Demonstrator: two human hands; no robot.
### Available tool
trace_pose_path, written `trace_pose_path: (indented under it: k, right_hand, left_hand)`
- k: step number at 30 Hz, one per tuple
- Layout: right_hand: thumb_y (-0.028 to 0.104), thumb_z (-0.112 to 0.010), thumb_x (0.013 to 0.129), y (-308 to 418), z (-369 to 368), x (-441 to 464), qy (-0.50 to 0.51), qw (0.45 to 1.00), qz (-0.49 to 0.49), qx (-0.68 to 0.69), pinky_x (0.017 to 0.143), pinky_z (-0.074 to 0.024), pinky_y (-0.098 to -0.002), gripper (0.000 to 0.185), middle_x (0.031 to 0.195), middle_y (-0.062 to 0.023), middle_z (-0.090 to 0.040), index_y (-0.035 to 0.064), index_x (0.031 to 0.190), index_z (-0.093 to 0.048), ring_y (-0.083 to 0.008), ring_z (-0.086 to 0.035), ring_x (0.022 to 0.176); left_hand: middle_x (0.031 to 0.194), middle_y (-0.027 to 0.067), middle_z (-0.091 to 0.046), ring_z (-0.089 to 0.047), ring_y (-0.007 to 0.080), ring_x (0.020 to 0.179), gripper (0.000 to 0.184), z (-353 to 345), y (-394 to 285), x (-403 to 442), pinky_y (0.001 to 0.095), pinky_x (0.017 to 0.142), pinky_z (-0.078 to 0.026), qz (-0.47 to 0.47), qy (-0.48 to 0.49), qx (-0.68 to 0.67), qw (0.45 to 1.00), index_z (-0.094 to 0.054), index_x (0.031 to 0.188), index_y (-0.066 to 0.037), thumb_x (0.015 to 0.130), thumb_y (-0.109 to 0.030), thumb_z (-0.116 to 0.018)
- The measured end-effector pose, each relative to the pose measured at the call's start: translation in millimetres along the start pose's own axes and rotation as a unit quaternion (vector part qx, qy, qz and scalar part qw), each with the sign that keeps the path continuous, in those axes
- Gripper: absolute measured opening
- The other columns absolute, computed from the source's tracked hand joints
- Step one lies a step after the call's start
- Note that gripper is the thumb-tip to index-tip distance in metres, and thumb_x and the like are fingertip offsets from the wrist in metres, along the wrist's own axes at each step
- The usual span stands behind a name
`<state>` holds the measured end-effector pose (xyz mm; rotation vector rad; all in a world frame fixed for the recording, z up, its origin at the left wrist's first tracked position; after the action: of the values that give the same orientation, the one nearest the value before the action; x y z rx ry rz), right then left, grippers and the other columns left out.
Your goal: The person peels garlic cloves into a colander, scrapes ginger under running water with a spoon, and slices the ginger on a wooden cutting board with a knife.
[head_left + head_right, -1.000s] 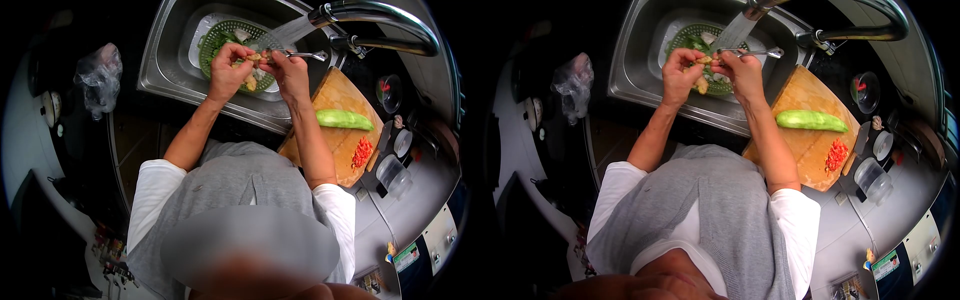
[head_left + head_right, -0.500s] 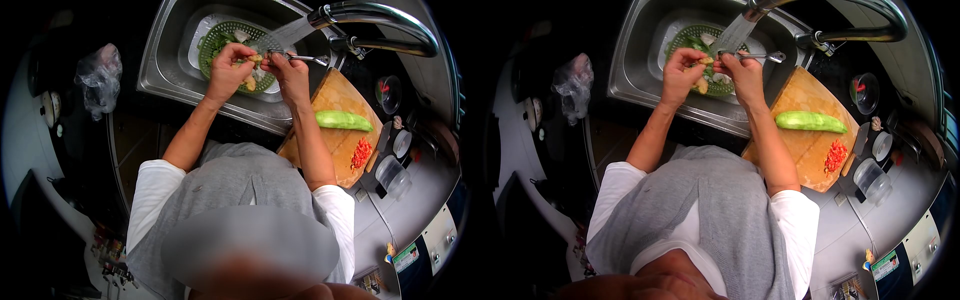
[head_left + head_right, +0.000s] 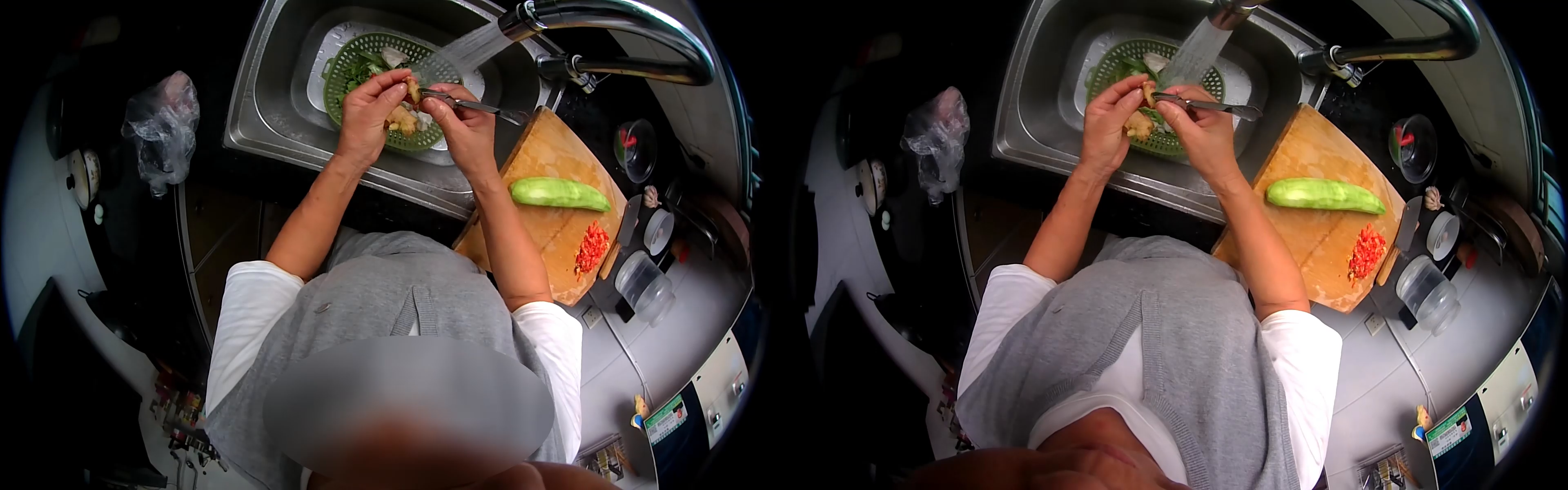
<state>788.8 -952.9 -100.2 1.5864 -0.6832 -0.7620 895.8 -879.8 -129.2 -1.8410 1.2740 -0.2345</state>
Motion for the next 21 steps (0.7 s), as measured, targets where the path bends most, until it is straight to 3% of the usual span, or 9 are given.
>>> trace_pose_path:
  k: [4, 8, 10, 12, 15, 20, 21]
  right_hand:
    - [0.008, -0.061, 0.078, -4.3, -3.0, -1.2, 0.036, 0.999, -0.012, -0.018, 0.069, -0.0436, -0.0207, 0.013, 0.085, -0.0046, -0.057, -0.0027, 0.086, -0.059, -0.0097, -0.054, 0.076]
    - [0.01, -0.06, 0.079, -2.0, -6.2, -3.6, 0.069, 0.996, -0.059, -0.007, 0.07, -0.0451, -0.0225, 0.014, 0.084, -0.0057, -0.059, -0.0023, 0.085, -0.058, -0.0111, -0.056, 0.076]
    - [0.01, -0.06, 0.079, -12.6, 9.9, -2.3, -0.023, 0.981, -0.142, 0.131, 0.071, -0.0465, -0.0242, 0.017, 0.084, -0.0074, -0.06, -0.0026, 0.089, -0.058, -0.0129, -0.057, 0.076]
    - [0.007, -0.059, 0.077, -4.8, 10.8, 4.4, -0.015, 0.977, -0.119, 0.177, 0.071, -0.0472, -0.0254, 0.02, 0.086, -0.0092, -0.06, -0.0032, 0.094, -0.056, -0.0142, -0.058, 0.076]
    - [0.007, -0.062, 0.075, 10.7, 2.6, 13.2, 0.062, 0.994, -0.072, 0.052, 0.068, -0.0444, -0.0217, 0.017, 0.082, -0.0034, -0.059, -0.0007, 0.09, -0.058, -0.0093, -0.055, 0.075]
    - [0.01, -0.063, 0.076, 9.2, -3.3, 18.1, 0.139, 0.988, -0.065, 0.001, 0.07, -0.0444, -0.0211, 0.017, 0.084, -0.004, -0.057, -0.0042, 0.084, -0.06, -0.0102, -0.056, 0.076]
    - [0.011, -0.062, 0.077, 5.5, -1.4, 17.5, 0.136, 0.985, -0.101, -0.021, 0.068, -0.0448, -0.0215, 0.016, 0.082, -0.004, -0.057, -0.0042, 0.083, -0.06, -0.0104, -0.056, 0.075]
  left_hand:
    - [0.098, 0.0091, -0.058, -0.055, 0.0112, 0.083, 0.032, -9.2, -1.4, -4.6, 0.0214, 0.074, -0.046, 0.051, 0.031, -0.028, 0.998, -0.049, 0.112, 0.003, 0.081, -0.003, -0.053]
    - [0.098, 0.01, -0.058, -0.056, 0.0113, 0.081, 0.034, -3.3, -2.4, -3.6, 0.0222, 0.071, -0.047, 0.054, 0.073, 0.023, 0.996, -0.048, 0.114, 0.003, 0.081, -0.004, -0.053]
    - [0.098, 0.0115, -0.058, -0.057, 0.0118, 0.076, 0.03, -7.5, -1.1, -4.1, 0.0223, 0.066, -0.048, 0.104, 0.107, -0.087, 0.985, -0.05, 0.109, 0.003, 0.08, -0.004, -0.053]
    - [0.096, 0.0119, -0.058, -0.058, 0.012, 0.074, 0.025, -9.1, 3.2, -4.2, 0.0222, 0.064, -0.049, 0.116, 0.097, -0.094, 0.984, -0.052, 0.104, 0.003, 0.08, -0.004, -0.054]
    - [0.091, 0.0117, -0.059, -0.058, 0.0124, 0.069, 0.018, -7.6, 10.5, -4.7, 0.0215, 0.059, -0.049, 0.122, 0.083, -0.081, 0.986, -0.054, 0.096, 0.003, 0.079, -0.003, -0.055]
    - [0.083, 0.0093, -0.06, -0.059, 0.0127, 0.065, 0.016, -2.0, 8.3, -4.7, 0.0212, 0.057, -0.048, 0.106, 0.079, -0.03, 0.991, -0.055, 0.093, 0.002, 0.079, -0.004, -0.056]
    - [0.082, 0.0091, -0.06, -0.059, 0.0127, 0.065, 0.016, -1.6, 8.6, -5.8, 0.0212, 0.057, -0.049, 0.107, 0.081, -0.003, 0.991, -0.055, 0.093, 0.002, 0.078, -0.004, -0.057]
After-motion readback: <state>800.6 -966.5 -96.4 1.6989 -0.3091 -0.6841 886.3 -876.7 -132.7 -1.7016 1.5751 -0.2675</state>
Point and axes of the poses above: each hand's wrist, its own x-axis towards the middle knuckle, its own z-axis out of the back of the hand, y = z × x, the point moved 7 cm from there along x, towards the middle knuckle
